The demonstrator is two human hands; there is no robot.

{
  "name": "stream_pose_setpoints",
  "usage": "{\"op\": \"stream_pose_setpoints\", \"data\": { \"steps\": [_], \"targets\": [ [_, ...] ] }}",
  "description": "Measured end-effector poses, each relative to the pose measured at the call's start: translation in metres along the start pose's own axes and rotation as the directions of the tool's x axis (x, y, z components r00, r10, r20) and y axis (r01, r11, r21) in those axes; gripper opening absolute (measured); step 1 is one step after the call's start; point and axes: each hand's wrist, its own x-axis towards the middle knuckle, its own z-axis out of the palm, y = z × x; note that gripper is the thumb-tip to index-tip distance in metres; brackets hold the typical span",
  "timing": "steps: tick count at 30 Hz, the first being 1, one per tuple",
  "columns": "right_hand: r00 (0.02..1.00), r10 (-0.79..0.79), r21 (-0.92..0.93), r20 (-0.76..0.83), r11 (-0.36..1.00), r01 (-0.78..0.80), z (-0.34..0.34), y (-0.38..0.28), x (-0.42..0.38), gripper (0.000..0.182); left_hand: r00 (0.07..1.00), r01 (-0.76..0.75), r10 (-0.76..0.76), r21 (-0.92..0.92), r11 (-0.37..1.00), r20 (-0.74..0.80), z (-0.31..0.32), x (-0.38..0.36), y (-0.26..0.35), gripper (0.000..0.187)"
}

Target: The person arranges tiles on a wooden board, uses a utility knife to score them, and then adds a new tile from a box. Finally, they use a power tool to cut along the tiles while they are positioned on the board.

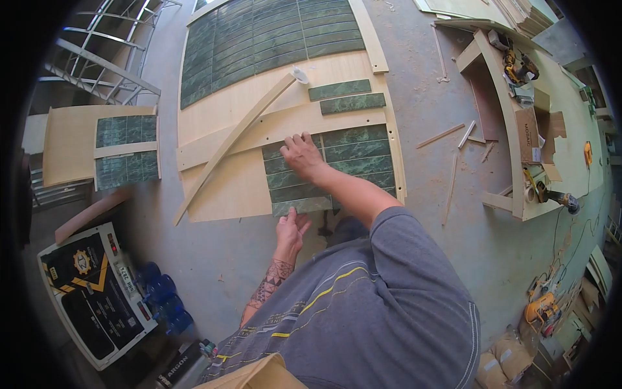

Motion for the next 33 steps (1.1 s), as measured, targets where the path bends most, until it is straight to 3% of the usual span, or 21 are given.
{"op": "stream_pose_setpoints", "data": {
  "steps": [16, 20, 21, 27, 28, 30, 31, 33],
  "targets": [
    [0.993, -0.115, 0.040, 0.008, 0.993, 0.114, 0.004, 0.014, 0.004, 0.010, 0.997, 0.001, -0.012, 0.152, 0.988, 0.071, -0.009, 0.003, 0.004, 0.042],
    [0.974, -0.183, 0.152, 0.130, 0.975, 0.163, 0.001, 0.020, 0.019, 0.030, 0.999, -0.024, 0.016, 0.144, 0.989, 0.052, -0.007, -0.002, 0.003, 0.037],
    [0.941, -0.230, 0.174, 0.246, 0.966, 0.191, -0.001, 0.020, 0.029, 0.044, 0.998, -0.030, 0.022, 0.148, 0.989, 0.052, -0.005, -0.003, 0.005, 0.038],
    [0.780, -0.579, 0.192, 0.237, 0.815, 0.546, 0.022, 0.022, 0.082, 0.050, 0.995, -0.086, 0.089, 0.055, 0.995, -0.052, 0.000, -0.007, -0.002, 0.034],
    [0.757, -0.608, 0.200, 0.238, 0.793, 0.575, 0.015, 0.020, 0.090, 0.050, 0.993, -0.091, 0.093, 0.023, 0.996, -0.071, 0.005, -0.008, -0.004, 0.034],
    [0.706, -0.576, 0.246, 0.412, 0.816, 0.523, 0.003, 0.019, 0.106, 0.054, 0.980, -0.133, 0.126, -0.039, 0.990, -0.155, 0.013, -0.013, -0.009, 0.031],
    [0.680, -0.609, 0.261, 0.408, 0.791, 0.553, 0.006, 0.019, 0.108, 0.054, 0.973, -0.153, 0.139, -0.068, 0.986, -0.185, 0.017, -0.012, -0.012, 0.028],
    [0.722, -0.592, 0.260, 0.359, 0.806, 0.532, 0.011, 0.022, 0.112, 0.060, 0.947, -0.195, 0.168, -0.074, 0.978, -0.272, 0.030, -0.011, -0.018, 0.028]
  ]
}}
